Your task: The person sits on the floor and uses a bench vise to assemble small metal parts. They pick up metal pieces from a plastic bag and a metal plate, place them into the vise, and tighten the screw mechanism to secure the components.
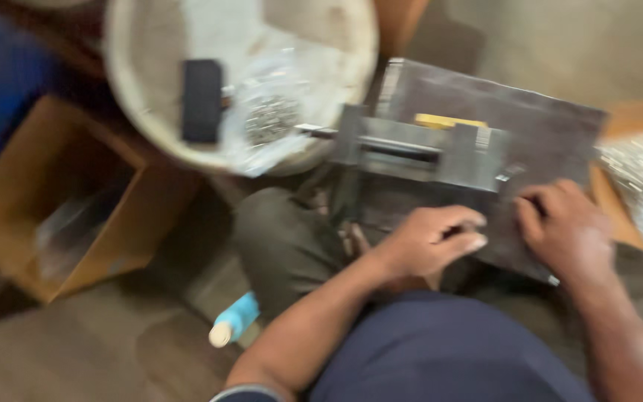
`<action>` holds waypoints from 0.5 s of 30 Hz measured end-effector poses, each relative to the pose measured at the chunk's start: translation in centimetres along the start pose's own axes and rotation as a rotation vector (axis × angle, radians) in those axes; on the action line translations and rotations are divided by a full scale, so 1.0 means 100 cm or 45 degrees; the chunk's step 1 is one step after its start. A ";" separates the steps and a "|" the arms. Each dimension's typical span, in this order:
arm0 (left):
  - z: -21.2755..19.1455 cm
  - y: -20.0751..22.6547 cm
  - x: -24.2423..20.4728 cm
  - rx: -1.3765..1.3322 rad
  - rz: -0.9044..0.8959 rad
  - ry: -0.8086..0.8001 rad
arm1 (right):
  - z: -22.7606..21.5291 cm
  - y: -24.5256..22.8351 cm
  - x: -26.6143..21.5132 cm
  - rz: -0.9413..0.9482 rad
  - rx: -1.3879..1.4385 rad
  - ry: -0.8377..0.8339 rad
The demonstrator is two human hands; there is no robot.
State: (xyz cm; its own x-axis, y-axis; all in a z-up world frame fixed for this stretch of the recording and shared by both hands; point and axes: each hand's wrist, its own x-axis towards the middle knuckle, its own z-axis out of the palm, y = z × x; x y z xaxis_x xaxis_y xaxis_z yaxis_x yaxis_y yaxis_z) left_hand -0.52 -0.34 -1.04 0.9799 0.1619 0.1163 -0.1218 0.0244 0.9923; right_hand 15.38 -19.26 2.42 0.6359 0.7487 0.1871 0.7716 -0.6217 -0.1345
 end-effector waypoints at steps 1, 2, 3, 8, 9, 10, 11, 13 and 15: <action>0.003 -0.004 0.000 -0.022 0.030 0.011 | 0.003 0.005 -0.004 -0.020 -0.063 -0.023; 0.005 -0.007 -0.001 -0.041 0.033 0.012 | 0.008 0.011 -0.008 -0.035 -0.071 -0.024; 0.008 -0.009 -0.003 -0.059 0.036 0.013 | 0.014 0.018 -0.011 -0.050 -0.080 -0.023; 0.008 -0.018 -0.005 0.032 0.047 0.035 | 0.058 0.047 -0.019 -0.179 0.083 0.088; 0.007 -0.019 -0.004 0.036 0.050 0.034 | 0.065 0.052 -0.021 -0.198 0.116 0.114; 0.009 -0.020 -0.005 0.030 0.049 0.027 | 0.070 0.058 -0.026 -0.209 0.140 0.135; 0.010 -0.022 -0.004 0.024 0.049 0.019 | 0.073 0.063 -0.030 -0.179 0.185 0.129; 0.008 -0.024 -0.004 0.042 0.066 0.017 | 0.076 0.068 -0.036 -0.071 0.297 0.098; 0.009 -0.023 -0.007 0.044 0.060 0.011 | 0.075 0.066 -0.042 0.014 0.390 0.065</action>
State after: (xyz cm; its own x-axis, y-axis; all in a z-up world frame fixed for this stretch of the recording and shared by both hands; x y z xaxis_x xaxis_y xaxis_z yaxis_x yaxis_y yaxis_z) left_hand -0.77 -1.43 -3.39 0.9718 0.1706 0.1627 -0.1622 -0.0172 0.9866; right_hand 17.94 -24.81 -6.56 0.6484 0.7252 0.2318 0.7386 -0.5254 -0.4224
